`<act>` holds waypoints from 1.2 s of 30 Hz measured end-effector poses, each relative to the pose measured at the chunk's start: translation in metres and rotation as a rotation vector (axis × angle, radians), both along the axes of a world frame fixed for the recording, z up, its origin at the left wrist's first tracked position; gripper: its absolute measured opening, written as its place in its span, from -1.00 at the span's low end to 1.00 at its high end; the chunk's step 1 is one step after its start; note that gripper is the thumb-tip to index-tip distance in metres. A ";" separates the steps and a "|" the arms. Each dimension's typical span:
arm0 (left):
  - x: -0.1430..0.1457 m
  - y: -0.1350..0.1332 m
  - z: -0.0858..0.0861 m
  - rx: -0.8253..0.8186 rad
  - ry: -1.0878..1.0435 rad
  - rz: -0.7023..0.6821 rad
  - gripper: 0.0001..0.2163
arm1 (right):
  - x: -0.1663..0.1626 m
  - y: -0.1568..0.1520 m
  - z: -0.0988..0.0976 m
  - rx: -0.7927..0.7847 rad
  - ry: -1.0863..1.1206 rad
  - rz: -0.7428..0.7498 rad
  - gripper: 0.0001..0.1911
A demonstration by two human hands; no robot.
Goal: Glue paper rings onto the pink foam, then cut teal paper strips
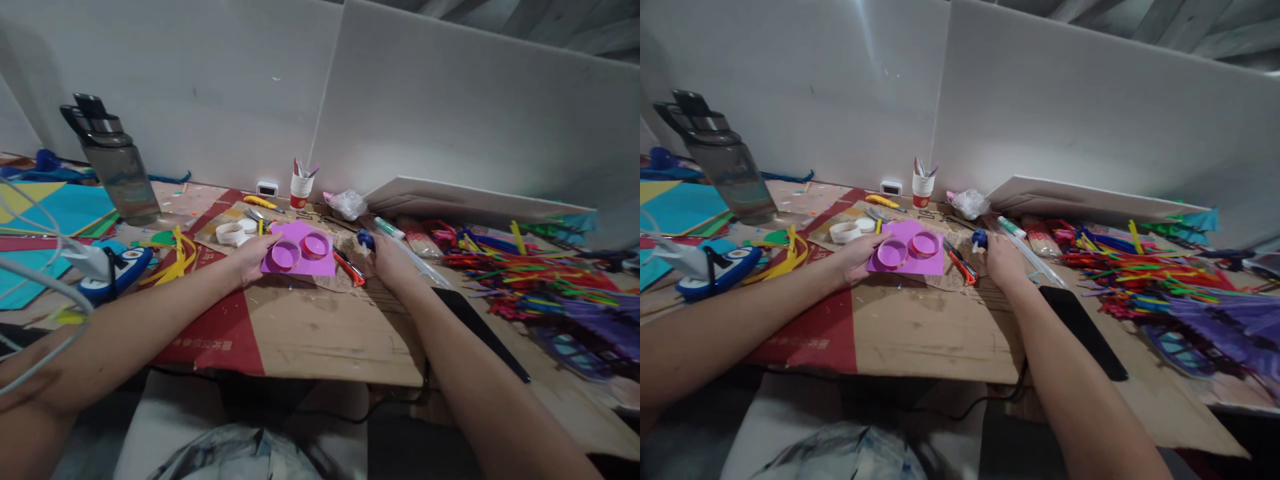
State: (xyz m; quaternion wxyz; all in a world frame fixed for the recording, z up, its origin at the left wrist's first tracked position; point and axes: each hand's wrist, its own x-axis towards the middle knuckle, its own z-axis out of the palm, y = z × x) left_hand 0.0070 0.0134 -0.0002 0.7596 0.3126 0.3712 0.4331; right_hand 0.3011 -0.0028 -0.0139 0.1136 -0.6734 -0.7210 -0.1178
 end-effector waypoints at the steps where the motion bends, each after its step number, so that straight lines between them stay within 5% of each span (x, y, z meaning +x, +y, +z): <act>1: 0.000 0.001 -0.001 -0.002 0.000 0.008 -0.82 | 0.003 0.000 0.001 0.041 0.049 0.006 -0.60; 7: 0.005 -0.005 0.002 0.034 0.001 0.063 -0.81 | -0.008 -0.006 0.014 0.344 0.541 -0.100 -0.69; 13: 0.007 -0.009 0.003 0.027 -0.003 0.082 -0.79 | -0.042 -0.033 0.031 0.345 1.011 0.258 -0.68; 22: 0.005 -0.010 0.004 0.085 -0.107 0.060 -0.75 | -0.057 -0.050 0.023 0.138 0.908 0.369 -0.69; 36: 0.011 -0.013 -0.004 0.100 -0.134 0.090 -0.73 | -0.068 -0.061 0.017 0.082 0.574 0.349 -0.61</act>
